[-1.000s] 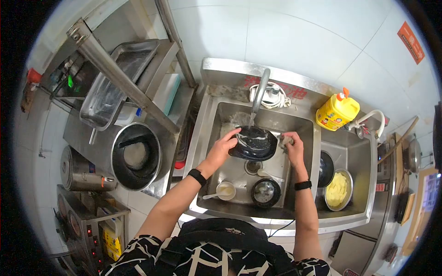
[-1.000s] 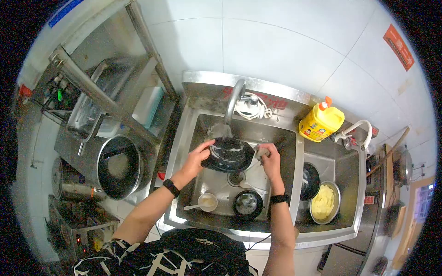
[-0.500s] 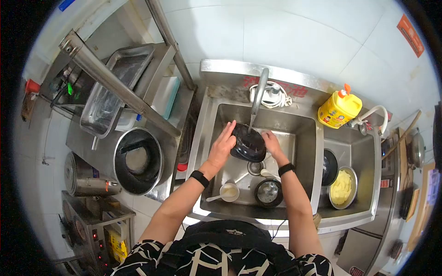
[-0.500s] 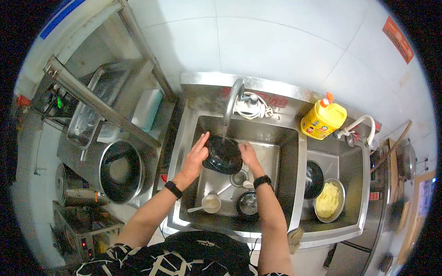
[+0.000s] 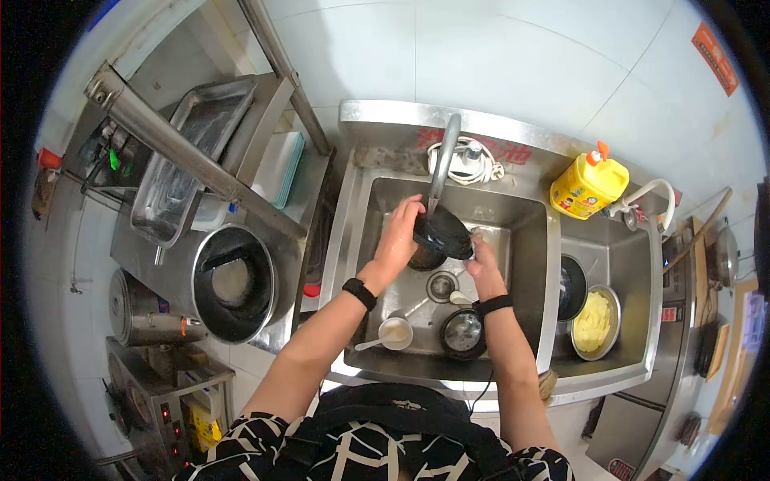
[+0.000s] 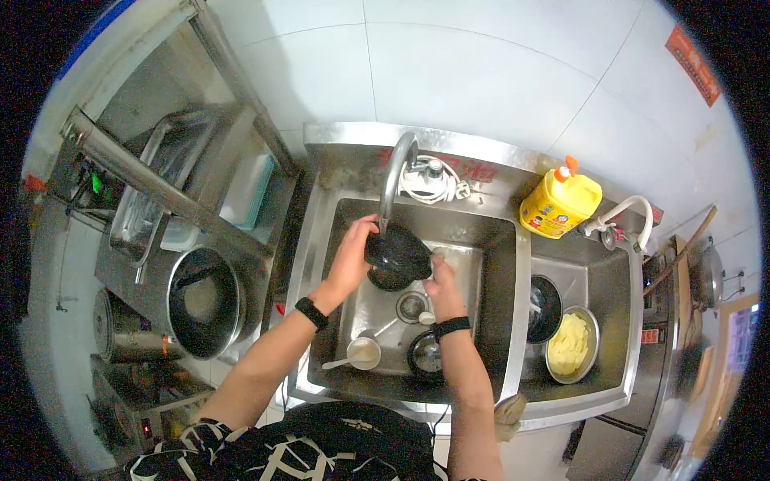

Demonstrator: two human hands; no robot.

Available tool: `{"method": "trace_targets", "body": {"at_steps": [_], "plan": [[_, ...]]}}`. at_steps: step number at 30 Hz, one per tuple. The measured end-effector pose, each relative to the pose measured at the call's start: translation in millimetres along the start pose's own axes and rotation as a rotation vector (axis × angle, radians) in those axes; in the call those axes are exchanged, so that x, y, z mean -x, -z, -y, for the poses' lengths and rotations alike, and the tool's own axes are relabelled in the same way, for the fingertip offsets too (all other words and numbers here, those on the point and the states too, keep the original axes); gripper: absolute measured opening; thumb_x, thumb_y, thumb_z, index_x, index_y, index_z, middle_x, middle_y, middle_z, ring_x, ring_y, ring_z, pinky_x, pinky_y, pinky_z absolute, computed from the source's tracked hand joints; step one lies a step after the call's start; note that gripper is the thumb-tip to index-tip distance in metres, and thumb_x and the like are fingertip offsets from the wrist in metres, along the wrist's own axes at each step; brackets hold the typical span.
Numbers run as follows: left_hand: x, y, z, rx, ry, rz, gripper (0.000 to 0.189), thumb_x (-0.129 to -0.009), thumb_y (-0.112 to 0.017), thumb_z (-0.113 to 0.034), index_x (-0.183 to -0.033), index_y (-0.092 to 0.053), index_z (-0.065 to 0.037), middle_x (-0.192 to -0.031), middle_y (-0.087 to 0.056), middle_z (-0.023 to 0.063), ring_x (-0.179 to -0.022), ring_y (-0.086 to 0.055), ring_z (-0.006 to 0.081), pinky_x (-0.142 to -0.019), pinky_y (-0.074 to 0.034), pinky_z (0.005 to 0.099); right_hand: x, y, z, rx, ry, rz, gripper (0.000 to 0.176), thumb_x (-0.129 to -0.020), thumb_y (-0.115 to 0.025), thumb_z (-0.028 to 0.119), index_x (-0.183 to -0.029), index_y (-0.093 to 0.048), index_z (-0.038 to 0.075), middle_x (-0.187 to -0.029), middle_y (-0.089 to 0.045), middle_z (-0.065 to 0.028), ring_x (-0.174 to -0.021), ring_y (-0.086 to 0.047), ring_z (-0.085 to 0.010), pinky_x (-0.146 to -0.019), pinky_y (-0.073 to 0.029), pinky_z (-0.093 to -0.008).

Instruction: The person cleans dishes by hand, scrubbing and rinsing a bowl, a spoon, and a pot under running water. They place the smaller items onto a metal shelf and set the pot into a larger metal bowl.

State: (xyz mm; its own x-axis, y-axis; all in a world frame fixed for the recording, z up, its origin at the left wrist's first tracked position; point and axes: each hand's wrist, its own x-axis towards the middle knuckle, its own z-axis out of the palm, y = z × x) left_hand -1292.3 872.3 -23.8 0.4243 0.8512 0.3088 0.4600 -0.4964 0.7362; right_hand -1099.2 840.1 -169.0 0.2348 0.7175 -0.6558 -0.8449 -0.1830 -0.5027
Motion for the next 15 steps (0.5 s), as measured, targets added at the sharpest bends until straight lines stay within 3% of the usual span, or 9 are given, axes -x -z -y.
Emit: {"method": "trace_targets", "body": {"at_steps": [3, 5, 10, 11, 12, 13, 15], "plan": [[7, 6, 12, -0.008, -0.005, -0.018, 0.05, -0.055, -0.049, 0.018, -0.099, -0.043, -0.004, -0.118, -0.043, 0.0145, -0.11, -0.04, 0.0349, -0.088, -0.037, 0.0385, -8, 2, -16, -0.06, -0.071, 0.122, 0.026, -0.08, -0.048, 0.009, -0.105, -0.049, 0.0, -0.097, -0.055, -0.0107, -0.09, -0.054, -0.0241, -0.076, -0.047, -0.0404], [19, 14, 19, -0.025, -0.023, -0.034, 0.06, -0.055, -0.05, 0.017, -0.11, -0.043, -0.005, -0.119, -0.042, 0.0142, -0.111, -0.039, 0.0347, -0.091, -0.036, 0.038, -6, -4, -24, -0.071, -0.08, 0.118, 0.022, -0.082, -0.045, 0.011, -0.1, -0.052, 0.0, -0.097, -0.057, -0.0117, -0.09, -0.055, -0.0236, -0.08, -0.046, -0.0386], [63, 44, 25, -0.198, 0.015, 0.025, 0.064, -0.058, -0.054, 0.012, -0.117, -0.044, -0.01, -0.119, -0.043, 0.0141, -0.109, -0.041, 0.0339, -0.09, -0.037, 0.0372, 24, -47, -34, -0.04, -0.136, 0.087, 0.021, -0.085, -0.044, 0.017, -0.097, -0.055, 0.004, -0.096, -0.06, -0.0108, -0.089, -0.057, -0.024, -0.083, -0.044, -0.0372], [73, 47, 30, -0.238, 0.07, 0.065, 0.062, -0.062, -0.055, 0.009, -0.119, -0.043, -0.011, -0.117, -0.045, 0.0142, -0.104, -0.045, 0.034, -0.087, -0.04, 0.0374, 21, -50, -41, -0.066, -0.107, 0.144, 0.022, -0.086, -0.043, 0.02, -0.1, -0.054, 0.007, -0.092, -0.061, -0.0087, -0.08, -0.058, -0.0215, -0.073, -0.047, -0.0344], [80, 50, 33, -0.279, 0.127, 0.105, 0.059, -0.065, -0.057, 0.006, -0.12, -0.042, -0.012, -0.114, -0.047, 0.0143, -0.1, -0.049, 0.0341, -0.083, -0.042, 0.0376, 27, -54, -41, -0.064, -0.112, 0.15, 0.022, -0.086, -0.043, 0.02, -0.1, -0.054, 0.007, -0.092, -0.061, -0.0087, -0.08, -0.058, -0.0215, -0.073, -0.047, -0.0344], [84, 53, 33, -0.23, 0.261, 0.094, 0.045, -0.074, -0.057, -0.007, -0.117, -0.046, -0.01, -0.105, -0.054, 0.0159, -0.089, -0.054, 0.0353, -0.075, -0.046, 0.0379, 36, -57, -38, -0.026, -0.112, 0.205, 0.021, -0.087, -0.042, 0.021, -0.1, -0.053, 0.008, -0.089, -0.061, -0.0079, -0.075, -0.058, -0.0191, -0.067, -0.046, -0.0317], [95, 44, 60, -0.138, 0.349, 0.04, 0.039, -0.076, -0.057, -0.014, -0.114, -0.048, -0.008, -0.101, -0.056, 0.0171, -0.087, -0.056, 0.0338, -0.072, -0.047, 0.0368, 38, -59, -38, 0.038, -0.11, 0.291, 0.017, -0.088, -0.041, 0.023, -0.095, -0.05, 0.011, -0.09, -0.059, -0.0061, -0.071, -0.056, -0.0179, -0.057, -0.046, -0.0304]]}}
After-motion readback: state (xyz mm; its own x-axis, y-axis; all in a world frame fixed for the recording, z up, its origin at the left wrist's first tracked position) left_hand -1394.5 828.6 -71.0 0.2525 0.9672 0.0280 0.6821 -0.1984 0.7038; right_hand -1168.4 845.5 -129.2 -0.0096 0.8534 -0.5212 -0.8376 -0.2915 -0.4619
